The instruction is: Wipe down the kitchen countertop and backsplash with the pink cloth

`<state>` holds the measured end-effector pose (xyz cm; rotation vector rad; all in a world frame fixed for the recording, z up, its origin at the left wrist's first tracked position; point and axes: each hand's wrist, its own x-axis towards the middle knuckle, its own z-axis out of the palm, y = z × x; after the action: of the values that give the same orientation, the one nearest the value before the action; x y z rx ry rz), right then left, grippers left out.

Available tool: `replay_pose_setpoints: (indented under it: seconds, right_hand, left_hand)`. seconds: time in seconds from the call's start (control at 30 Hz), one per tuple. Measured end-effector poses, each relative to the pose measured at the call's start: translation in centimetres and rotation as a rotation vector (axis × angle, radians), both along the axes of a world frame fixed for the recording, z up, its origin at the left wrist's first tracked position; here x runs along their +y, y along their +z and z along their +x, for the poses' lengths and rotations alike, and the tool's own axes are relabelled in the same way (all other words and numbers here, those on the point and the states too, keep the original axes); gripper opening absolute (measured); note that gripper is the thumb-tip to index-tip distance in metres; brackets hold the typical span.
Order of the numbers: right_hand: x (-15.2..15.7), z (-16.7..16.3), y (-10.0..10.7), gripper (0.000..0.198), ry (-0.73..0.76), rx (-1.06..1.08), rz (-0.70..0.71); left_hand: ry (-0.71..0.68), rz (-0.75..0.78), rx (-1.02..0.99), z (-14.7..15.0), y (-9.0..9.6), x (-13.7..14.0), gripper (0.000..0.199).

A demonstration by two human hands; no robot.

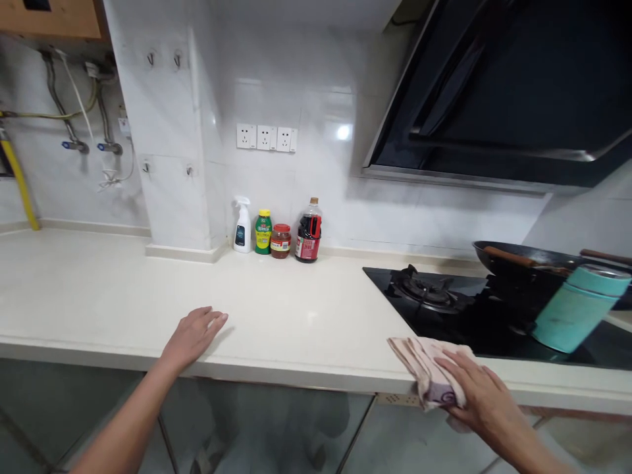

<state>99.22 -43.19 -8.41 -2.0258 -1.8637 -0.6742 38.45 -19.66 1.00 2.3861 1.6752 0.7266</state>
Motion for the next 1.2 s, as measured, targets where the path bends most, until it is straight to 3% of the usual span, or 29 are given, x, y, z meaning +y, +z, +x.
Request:
replay_pose_setpoints:
  seconds: [0.07, 0.17, 0.3, 0.4, 0.53, 0.67, 0.73, 0.83, 1.03, 1.2]
  right_hand:
    - [-0.2, -0.1, -0.3, 0.061, 0.008, 0.000, 0.039]
    - [1.1, -4.9, 0.2, 0.060, 0.005, -0.008, -0.004]
    - [5.0, -16.6, 2.3, 0.071, 0.059, 0.027, -0.237]
    - [8.3, -26.3, 4.2, 0.078, 0.208, 0.077, -0.421]
    - [11.6, -37.2, 6.4, 0.052, 0.485, 0.134, -0.307]
    - [13.1, -42.5, 7.8, 0.057, 0.632, 0.090, -0.261]
    - [13.0, -42.1, 7.9, 0.063, 0.672, 0.090, -0.253]
    - [12.0, -38.0, 6.8, 0.058, 0.704, 0.130, -0.261]
    - [7.7, -23.2, 2.6, 0.058, 0.383, 0.143, -0.172]
    - [7.1, -13.4, 1.8, 0.063, 0.175, 0.217, -0.111]
  left_hand:
    - [-0.010, 0.008, -0.010, 0.1, -0.1, 0.0, 0.066]
    - [-0.005, 0.030, -0.017, 0.3, -0.2, 0.0, 0.064]
    - [0.002, 0.030, -0.015, 0.4, -0.2, 0.0, 0.063]
    - [-0.004, 0.030, -0.027, 0.2, -0.3, 0.1, 0.061]
    - [-0.008, 0.038, -0.052, -0.3, -0.6, 0.5, 0.062]
    - [-0.019, 0.070, -0.068, -0.6, -0.9, 1.0, 0.061]
    - [-0.017, 0.077, -0.072, -0.7, -1.0, 1.1, 0.061]
    - [0.002, 0.072, -0.073, -0.7, -1.0, 1.1, 0.062]
    - [0.040, 0.004, -0.043, -0.1, -0.2, -0.3, 0.064]
    - [0.044, 0.052, 0.003, 0.6, 0.3, -1.3, 0.055]
